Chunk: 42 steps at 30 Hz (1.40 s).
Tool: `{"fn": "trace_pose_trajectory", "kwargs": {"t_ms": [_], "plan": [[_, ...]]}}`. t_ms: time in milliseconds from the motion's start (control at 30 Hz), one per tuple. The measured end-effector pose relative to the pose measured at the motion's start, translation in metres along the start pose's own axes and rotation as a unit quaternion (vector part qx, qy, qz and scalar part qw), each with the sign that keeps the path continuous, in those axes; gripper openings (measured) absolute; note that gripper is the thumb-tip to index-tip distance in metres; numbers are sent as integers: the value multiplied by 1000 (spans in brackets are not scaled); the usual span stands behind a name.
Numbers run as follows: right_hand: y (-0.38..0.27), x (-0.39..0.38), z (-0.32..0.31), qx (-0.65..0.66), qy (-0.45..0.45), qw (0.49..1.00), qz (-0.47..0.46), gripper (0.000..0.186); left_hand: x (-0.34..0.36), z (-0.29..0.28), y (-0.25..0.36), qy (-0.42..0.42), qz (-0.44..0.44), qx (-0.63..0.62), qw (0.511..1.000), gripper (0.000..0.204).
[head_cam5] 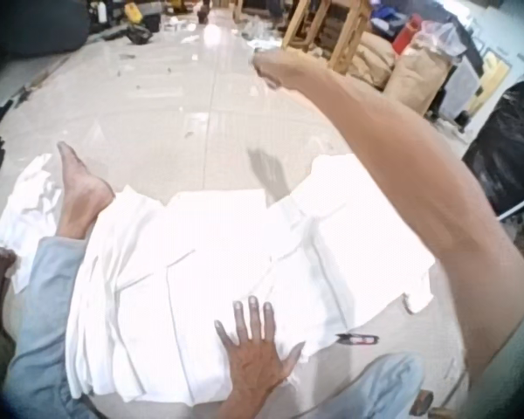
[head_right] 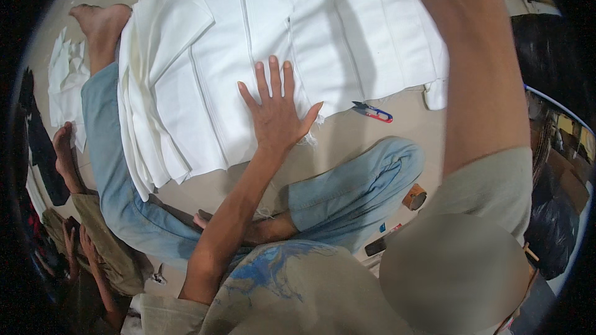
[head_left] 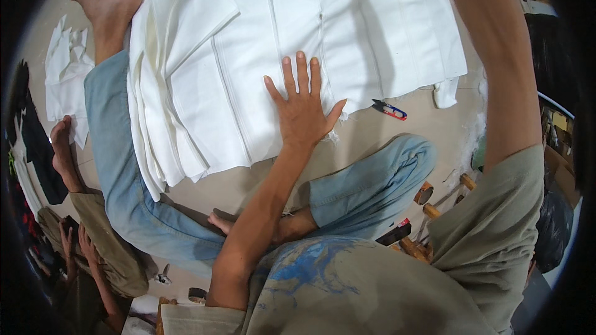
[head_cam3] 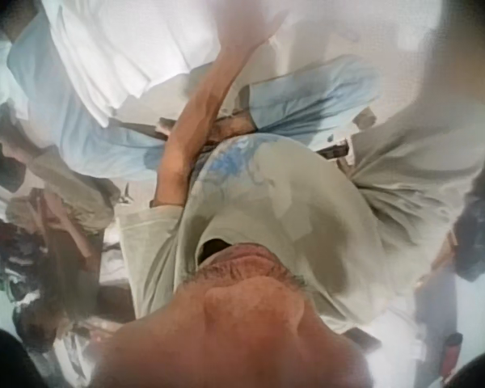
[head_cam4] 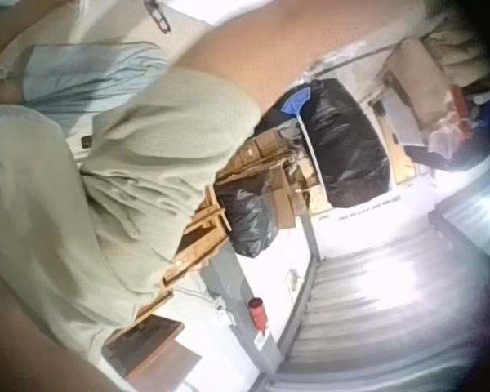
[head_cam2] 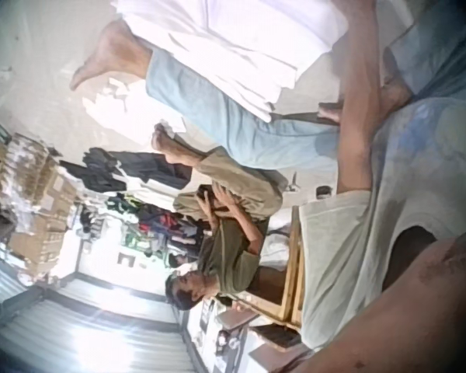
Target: The person sits on the floor and uses scissors to cut a large white fabric sheet into vertical strips. They repeatedly align the fabric, make cuts along the length, and separate the resulting pieces.
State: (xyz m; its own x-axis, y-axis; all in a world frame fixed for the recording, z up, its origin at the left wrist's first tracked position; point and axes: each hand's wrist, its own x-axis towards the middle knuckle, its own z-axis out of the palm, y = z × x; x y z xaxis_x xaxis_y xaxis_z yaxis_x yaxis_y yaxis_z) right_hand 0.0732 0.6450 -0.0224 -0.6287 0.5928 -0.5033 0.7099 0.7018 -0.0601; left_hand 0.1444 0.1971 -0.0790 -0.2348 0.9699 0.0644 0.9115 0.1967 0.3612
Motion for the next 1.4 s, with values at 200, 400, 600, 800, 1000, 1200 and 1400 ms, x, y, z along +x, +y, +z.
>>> {"fn": "trace_pose_trajectory", "kwargs": {"t_ms": [200,400,600,800,1000,1200,1400], "plan": [[-12,-204,-4,-117,-328,937,-26,32,1,-4,-1,18,4,-57,998,102],[-20,-314,-60,223,-15,975,-5,48,-2,-4,-4,49,20,-53,997,100],[-36,-237,28,663,-18,748,11,43,-3,-5,0,61,32,-48,996,103],[-55,-77,15,416,80,905,39,48,-1,-1,0,26,14,-40,999,101],[-50,52,-5,512,138,846,43,46,-1,0,8,-32,16,-29,999,106],[-50,90,-47,483,165,860,22,42,0,6,1,-23,-2,-38,999,111],[-31,60,-54,408,137,902,31,41,1,4,3,-28,-2,-34,999,112]]}}
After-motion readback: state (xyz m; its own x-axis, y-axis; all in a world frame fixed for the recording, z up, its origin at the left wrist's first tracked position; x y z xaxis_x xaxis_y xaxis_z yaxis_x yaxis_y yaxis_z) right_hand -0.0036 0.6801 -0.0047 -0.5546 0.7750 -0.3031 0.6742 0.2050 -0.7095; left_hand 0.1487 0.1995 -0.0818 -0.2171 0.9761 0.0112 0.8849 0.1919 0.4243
